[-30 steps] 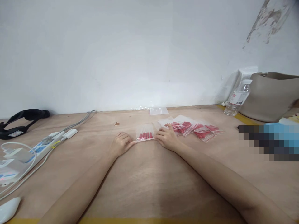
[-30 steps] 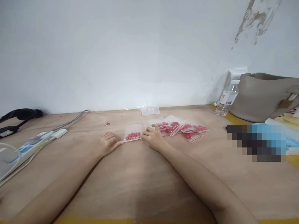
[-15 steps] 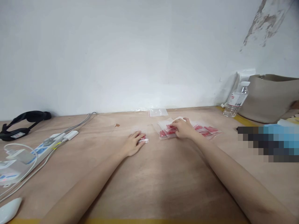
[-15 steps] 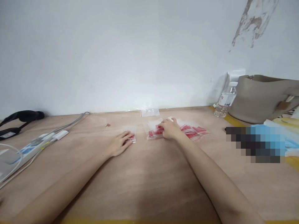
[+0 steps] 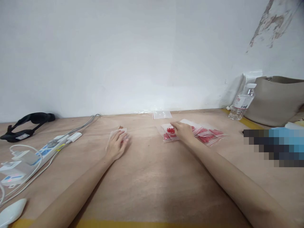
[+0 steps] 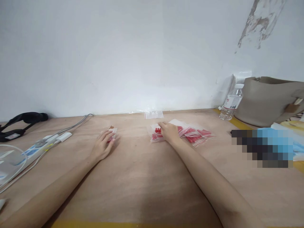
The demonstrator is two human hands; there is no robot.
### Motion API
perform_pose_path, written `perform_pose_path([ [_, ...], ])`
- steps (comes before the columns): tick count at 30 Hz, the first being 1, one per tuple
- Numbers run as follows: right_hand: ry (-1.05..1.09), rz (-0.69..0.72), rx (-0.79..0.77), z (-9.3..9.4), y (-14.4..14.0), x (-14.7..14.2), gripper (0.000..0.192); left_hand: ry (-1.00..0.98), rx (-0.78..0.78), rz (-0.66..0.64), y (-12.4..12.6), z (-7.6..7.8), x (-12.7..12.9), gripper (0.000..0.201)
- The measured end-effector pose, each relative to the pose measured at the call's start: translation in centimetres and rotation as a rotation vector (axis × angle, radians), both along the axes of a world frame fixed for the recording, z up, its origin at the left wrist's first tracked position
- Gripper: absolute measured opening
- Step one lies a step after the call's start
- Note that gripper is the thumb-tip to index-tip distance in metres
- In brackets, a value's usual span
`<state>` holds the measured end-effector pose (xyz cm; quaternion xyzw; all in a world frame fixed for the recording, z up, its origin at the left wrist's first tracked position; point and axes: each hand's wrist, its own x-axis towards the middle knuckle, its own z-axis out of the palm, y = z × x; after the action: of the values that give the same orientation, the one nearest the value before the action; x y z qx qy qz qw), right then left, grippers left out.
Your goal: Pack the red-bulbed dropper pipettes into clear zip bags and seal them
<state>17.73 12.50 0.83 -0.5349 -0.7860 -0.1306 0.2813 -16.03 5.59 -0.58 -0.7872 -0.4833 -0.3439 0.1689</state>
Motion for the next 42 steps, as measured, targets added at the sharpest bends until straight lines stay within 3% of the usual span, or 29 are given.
perform_pose_path([
  [6,-0.041,0.310,-0.009,-1.5,-2.0,-5.8,0.028,-0.004,-0.057,-0.166,0.7,-0.8,7.0,0.044],
  [9,-0.092,0.461,-0.072,-1.8,-2.9,-6.9,0.030,0.002,-0.079,-0.229,1.2,-1.3,8.0,0.038],
  [13,-0.164,0.596,-0.099,-1.2,-3.5,-5.8,0.040,0.050,-0.080,-0.259,1.8,-2.0,7.5,0.020],
  [15,-0.240,0.586,-0.058,-0.8,-3.6,-4.8,0.039,0.082,-0.070,-0.264,2.0,-2.2,7.3,0.019],
  [19,-0.348,0.462,0.121,-1.1,-3.2,-3.9,0.015,0.163,-0.043,-0.258,1.8,-2.0,7.1,0.020],
  [26,-0.392,0.460,0.383,-2.5,-2.4,-4.0,0.020,0.287,-0.022,-0.257,1.5,-1.0,6.8,0.024],
  [34,-0.356,0.513,0.341,-2.4,-2.1,-4.1,0.022,0.288,-0.015,-0.291,1.4,-0.6,6.6,0.023],
  [42,-0.291,0.504,0.327,-2.6,-2.3,-4.3,0.024,0.221,0.016,-0.329,2.0,-1.1,10.1,0.019],
])
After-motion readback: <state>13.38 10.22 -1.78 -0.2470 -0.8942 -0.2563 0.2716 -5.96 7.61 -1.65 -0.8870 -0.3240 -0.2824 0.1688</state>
